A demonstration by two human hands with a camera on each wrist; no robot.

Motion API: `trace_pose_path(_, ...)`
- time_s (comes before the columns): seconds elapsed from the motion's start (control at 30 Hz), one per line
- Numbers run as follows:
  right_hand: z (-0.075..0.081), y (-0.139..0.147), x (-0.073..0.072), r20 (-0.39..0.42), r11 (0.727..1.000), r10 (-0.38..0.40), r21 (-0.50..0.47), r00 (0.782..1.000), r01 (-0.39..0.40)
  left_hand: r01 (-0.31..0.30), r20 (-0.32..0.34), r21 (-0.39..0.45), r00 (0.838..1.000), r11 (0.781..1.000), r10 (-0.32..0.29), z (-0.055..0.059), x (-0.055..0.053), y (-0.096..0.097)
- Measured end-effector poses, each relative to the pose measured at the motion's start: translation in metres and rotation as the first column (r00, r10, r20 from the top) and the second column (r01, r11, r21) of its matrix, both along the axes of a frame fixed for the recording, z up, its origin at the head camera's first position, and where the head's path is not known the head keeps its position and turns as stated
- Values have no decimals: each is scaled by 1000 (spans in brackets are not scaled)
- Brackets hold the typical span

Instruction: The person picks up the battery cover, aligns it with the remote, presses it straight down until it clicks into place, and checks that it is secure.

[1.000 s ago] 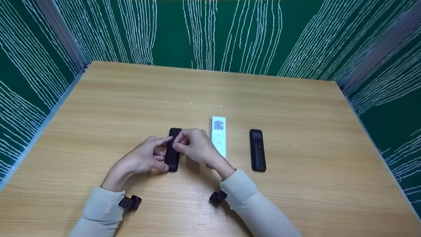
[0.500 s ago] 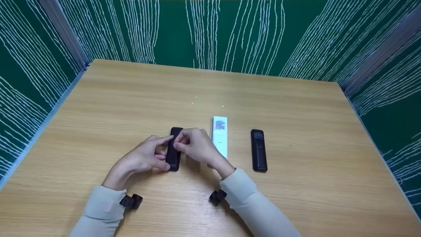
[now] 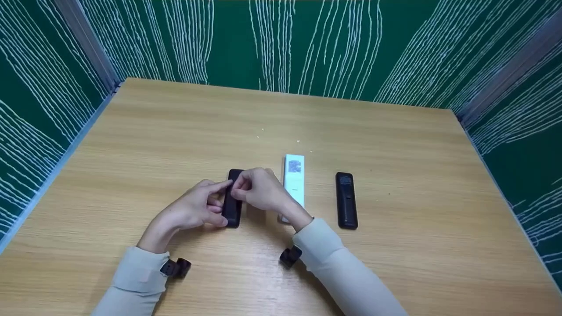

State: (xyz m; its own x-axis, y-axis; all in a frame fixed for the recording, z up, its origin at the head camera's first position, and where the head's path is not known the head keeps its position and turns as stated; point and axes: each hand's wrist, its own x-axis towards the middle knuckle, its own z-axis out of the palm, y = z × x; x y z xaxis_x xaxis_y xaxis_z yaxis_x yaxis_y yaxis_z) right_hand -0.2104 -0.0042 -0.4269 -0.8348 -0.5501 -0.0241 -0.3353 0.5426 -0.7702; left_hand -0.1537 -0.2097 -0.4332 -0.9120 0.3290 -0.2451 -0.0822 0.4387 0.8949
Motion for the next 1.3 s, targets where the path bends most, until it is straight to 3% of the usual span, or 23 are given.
trace_pose_path(0.93, -8, -3, -5, 41, 1000, 2, 31, 999, -3, 1, 37, 65, 999, 998, -4, 0, 0, 2)
trace_pose_path(1.3, -9, -5, -5, 36, 999, 5, 32, 999, -7, -9, 44, 52, 999, 999, 7, 0, -1, 2)
